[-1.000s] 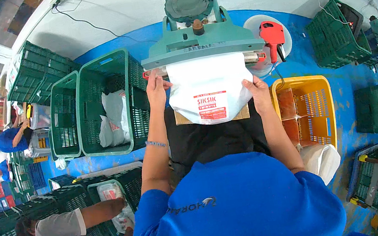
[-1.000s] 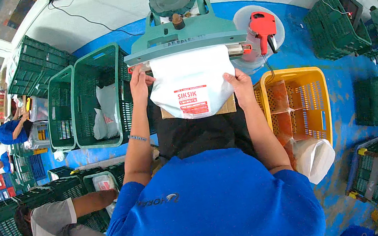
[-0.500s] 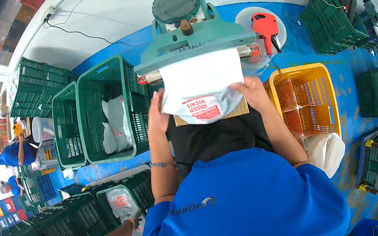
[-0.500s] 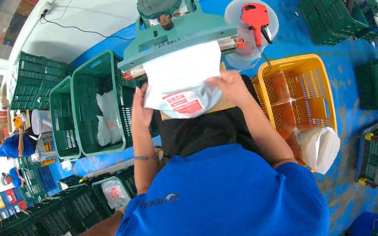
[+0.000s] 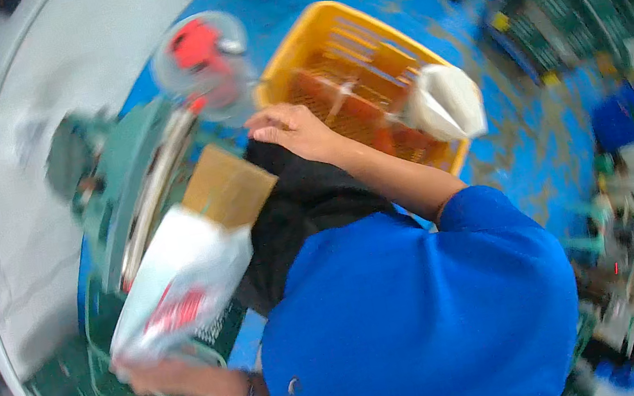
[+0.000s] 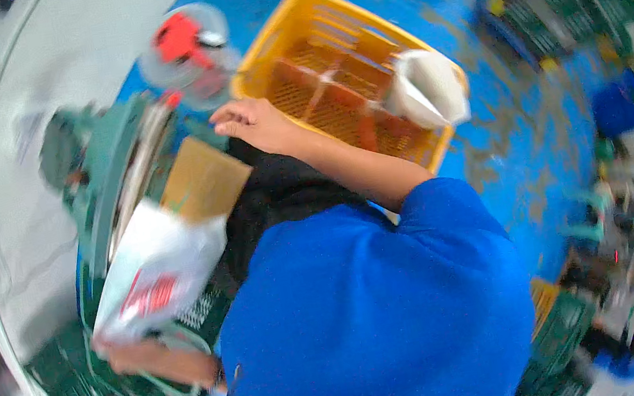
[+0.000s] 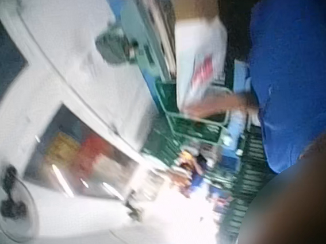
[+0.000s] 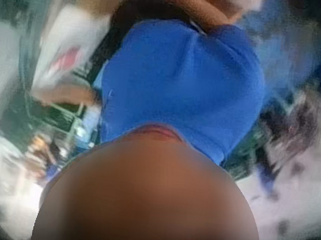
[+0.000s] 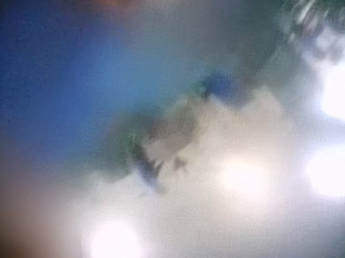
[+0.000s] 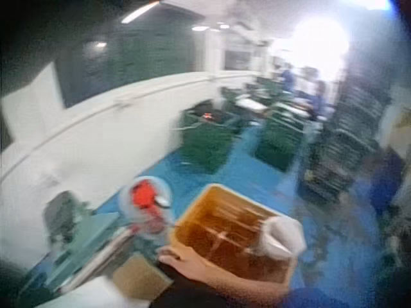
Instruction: The person repeatedly picks white plastic bags from a yellow basket, places each bag on a heat-sealing machine, and uses a red handheld heat gun to seal the top edge. Sealed bags are placed into a green basket. The person occasionally moves the yellow basket and continues the cycle.
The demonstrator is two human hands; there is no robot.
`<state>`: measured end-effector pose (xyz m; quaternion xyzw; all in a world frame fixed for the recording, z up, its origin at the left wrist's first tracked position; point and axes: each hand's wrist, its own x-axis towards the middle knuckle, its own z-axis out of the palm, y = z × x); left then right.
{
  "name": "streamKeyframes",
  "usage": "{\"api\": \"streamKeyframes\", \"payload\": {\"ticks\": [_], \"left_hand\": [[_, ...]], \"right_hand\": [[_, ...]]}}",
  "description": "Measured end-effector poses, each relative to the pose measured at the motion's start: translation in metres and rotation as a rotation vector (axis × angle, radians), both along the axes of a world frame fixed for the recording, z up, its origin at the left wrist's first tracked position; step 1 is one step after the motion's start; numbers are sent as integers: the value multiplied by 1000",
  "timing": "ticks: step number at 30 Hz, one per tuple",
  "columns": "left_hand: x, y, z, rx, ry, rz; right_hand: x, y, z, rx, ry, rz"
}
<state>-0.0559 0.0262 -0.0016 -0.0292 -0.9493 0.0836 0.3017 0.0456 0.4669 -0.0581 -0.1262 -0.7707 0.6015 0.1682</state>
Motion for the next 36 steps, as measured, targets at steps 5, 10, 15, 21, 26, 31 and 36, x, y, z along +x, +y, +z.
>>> {"api": "streamKeyframes", "payload": {"ticks": [5, 10, 15, 21, 26, 31, 36], "left_hand": [[-39, -138, -3, -48, -99, 114], [-39, -250, -3, 33, -152, 129], [-16, -254, -2, 279, -272, 122], [2, -148, 8, 692, -551, 224], [-23, -5, 54, 954, -394, -41], [-11, 249, 82, 1247, -951, -1090], [87, 392, 116, 1180, -848, -1849]], "right_hand": [[129, 99, -38, 942, -445, -899], [207, 144, -104, 924, -783, -1053], [244, 166, -124, 636, -526, -1212], [240, 182, -55, 566, -162, -1472], [205, 157, 95, 951, -137, -1054], [140, 100, 221, 1240, 235, -670], [71, 33, 277, 1230, 648, -346]]}}
